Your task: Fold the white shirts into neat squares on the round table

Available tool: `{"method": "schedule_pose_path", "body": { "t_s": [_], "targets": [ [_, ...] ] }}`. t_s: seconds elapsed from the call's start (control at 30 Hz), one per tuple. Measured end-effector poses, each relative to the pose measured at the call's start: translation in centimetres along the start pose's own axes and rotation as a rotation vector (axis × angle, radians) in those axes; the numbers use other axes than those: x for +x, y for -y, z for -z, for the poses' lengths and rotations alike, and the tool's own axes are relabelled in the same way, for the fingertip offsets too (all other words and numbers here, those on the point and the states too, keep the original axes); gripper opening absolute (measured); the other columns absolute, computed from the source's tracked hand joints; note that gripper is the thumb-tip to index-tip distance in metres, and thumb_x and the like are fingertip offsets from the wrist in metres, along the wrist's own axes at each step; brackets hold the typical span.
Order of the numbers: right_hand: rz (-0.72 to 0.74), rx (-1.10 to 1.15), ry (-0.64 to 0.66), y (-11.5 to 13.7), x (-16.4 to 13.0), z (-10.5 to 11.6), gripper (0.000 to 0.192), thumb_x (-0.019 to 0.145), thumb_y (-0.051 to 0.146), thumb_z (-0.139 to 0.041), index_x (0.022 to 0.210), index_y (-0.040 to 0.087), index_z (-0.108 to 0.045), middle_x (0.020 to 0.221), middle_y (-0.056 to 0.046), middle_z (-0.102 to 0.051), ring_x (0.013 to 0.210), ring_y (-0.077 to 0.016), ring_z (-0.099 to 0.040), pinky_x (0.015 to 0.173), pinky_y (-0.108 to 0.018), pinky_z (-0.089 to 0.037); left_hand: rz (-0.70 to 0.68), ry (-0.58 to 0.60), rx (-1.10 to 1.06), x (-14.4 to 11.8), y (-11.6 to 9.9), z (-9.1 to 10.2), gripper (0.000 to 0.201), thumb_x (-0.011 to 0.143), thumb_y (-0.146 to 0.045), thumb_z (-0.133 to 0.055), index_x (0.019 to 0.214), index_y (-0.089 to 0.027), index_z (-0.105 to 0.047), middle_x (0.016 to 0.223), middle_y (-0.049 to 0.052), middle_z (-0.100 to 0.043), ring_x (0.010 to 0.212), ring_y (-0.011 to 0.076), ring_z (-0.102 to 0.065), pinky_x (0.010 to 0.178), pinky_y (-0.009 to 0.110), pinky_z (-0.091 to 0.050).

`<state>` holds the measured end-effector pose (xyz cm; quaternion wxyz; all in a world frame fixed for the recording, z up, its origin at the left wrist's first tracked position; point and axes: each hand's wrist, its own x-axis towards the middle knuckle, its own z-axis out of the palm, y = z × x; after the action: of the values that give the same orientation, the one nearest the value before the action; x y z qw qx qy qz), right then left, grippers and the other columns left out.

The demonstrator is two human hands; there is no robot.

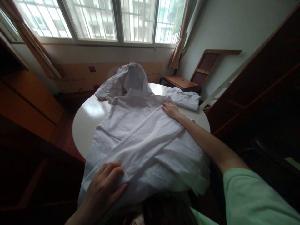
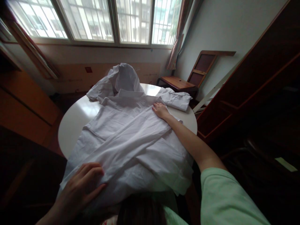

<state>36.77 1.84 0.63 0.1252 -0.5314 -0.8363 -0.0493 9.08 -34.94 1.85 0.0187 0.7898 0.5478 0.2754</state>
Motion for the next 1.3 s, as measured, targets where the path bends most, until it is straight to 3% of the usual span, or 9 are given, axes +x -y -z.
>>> {"method": "schedule_pose_path", "body": {
  "t_s": [0.07,0.17,0.37,0.53,0.77,0.93,1.13,1.2,1.3],
  "targets": [
    [0.001,0.007,-0.004,0.0,0.0,0.0,0.041,0.091,0.029,-0.037,0.122,0.010,-0.055,0.132,-0.013,-0.051,0.122,-0.0248,-0.044,0.102,-0.038,-0.034,-0.004,0.035,-0.017,-0.1,0.0,-0.2,0.005,0.079,-0.024,-0.059,0.077,-0.021,-0.057,0.085,0.002,-0.059,0.079,0.0163,-0.058,0.067,0.026,-0.051],
    [-0.001,0.019,-0.007,-0.1,0.0,0.0,0.041,0.091,0.029,-0.037,0.122,0.010,-0.054,0.131,-0.014,-0.051,0.122,-0.0247,-0.044,0.102,-0.038,-0.034,-0.026,0.064,-0.041,-0.3,0.2,0.1,0.010,0.083,-0.024,-0.056,0.073,-0.020,-0.055,0.080,0.002,-0.057,0.075,0.0142,-0.057,0.065,0.023,-0.050],
    [-0.013,0.016,0.008,-0.1,0.0,0.1,0.042,0.091,0.030,-0.037,0.124,0.009,-0.053,0.133,-0.014,-0.050,0.123,-0.0250,-0.043,0.102,-0.039,-0.034,-0.094,0.057,-0.025,-0.2,-0.2,1.1,0.009,0.084,-0.018,-0.053,0.075,-0.020,-0.053,0.079,0.001,-0.057,0.072,0.0125,-0.055,0.062,0.021,-0.046],
    [-0.014,0.015,-0.003,0.0,-0.1,0.2,0.042,0.091,0.030,-0.037,0.123,0.010,-0.054,0.132,-0.014,-0.051,0.122,-0.0246,-0.044,0.102,-0.038,-0.034,-0.202,0.103,-0.006,0.1,-0.3,0.8,0.012,0.084,-0.014,-0.052,0.074,-0.021,-0.053,0.077,0.000,-0.059,0.070,0.0126,-0.055,0.062,0.022,-0.045],
    [-0.015,0.019,0.004,0.1,-0.1,0.2,0.041,0.091,0.031,-0.037,0.123,0.011,-0.054,0.132,-0.013,-0.050,0.123,-0.0243,-0.044,0.102,-0.038,-0.034,-0.112,0.213,-0.116,1.3,0.2,1.5,0.009,0.088,-0.027,-0.050,0.084,-0.021,-0.056,0.082,0.001,-0.061,0.075,0.0127,-0.058,0.064,0.022,-0.047],
    [-0.016,0.007,-0.005,0.2,-0.2,0.2,0.041,0.092,0.031,-0.036,0.122,0.010,-0.054,0.132,-0.014,-0.051,0.123,-0.0237,-0.044,0.102,-0.036,-0.034,-0.242,0.258,-0.188,7.8,-0.4,1.6,0.019,0.092,-0.024,-0.041,0.101,-0.020,-0.057,0.105,0.004,-0.063,0.098,0.0141,-0.058,0.084,0.026,-0.047],
    [-0.020,-0.008,-0.007,0.2,-0.2,0.2,0.041,0.092,0.031,-0.036,0.123,0.013,-0.054,0.132,-0.012,-0.051,0.123,-0.0236,-0.044,0.101,-0.038,-0.035,-0.384,0.307,-0.120,19.8,-0.3,-3.9,0.036,0.092,-0.032,-0.039,0.121,-0.014,-0.050,0.126,0.012,-0.056,0.117,0.0202,-0.051,0.098,0.034,-0.041],
    [-0.026,-0.009,-0.004,0.1,-0.1,0.2,0.041,0.092,0.031,-0.036,0.124,0.013,-0.053,0.133,-0.012,-0.050,0.123,-0.0242,-0.044,0.101,-0.039,-0.034,-0.402,0.344,-0.081,21.8,-0.6,-6.2,0.041,0.091,-0.032,-0.040,0.126,-0.011,-0.046,0.131,0.014,-0.052,0.120,0.0216,-0.048,0.101,0.035,-0.038],
    [-0.020,0.000,-0.006,0.0,-0.1,0.1,0.041,0.092,0.031,-0.036,0.124,0.011,-0.053,0.133,-0.013,-0.050,0.123,-0.0245,-0.044,0.101,-0.038,-0.034,-0.454,0.434,-0.032,21.6,-1.0,-8.4,0.051,0.088,-0.038,-0.044,0.130,-0.007,-0.043,0.136,0.018,-0.045,0.125,0.0264,-0.043,0.104,0.039,-0.033]
  ]
}}
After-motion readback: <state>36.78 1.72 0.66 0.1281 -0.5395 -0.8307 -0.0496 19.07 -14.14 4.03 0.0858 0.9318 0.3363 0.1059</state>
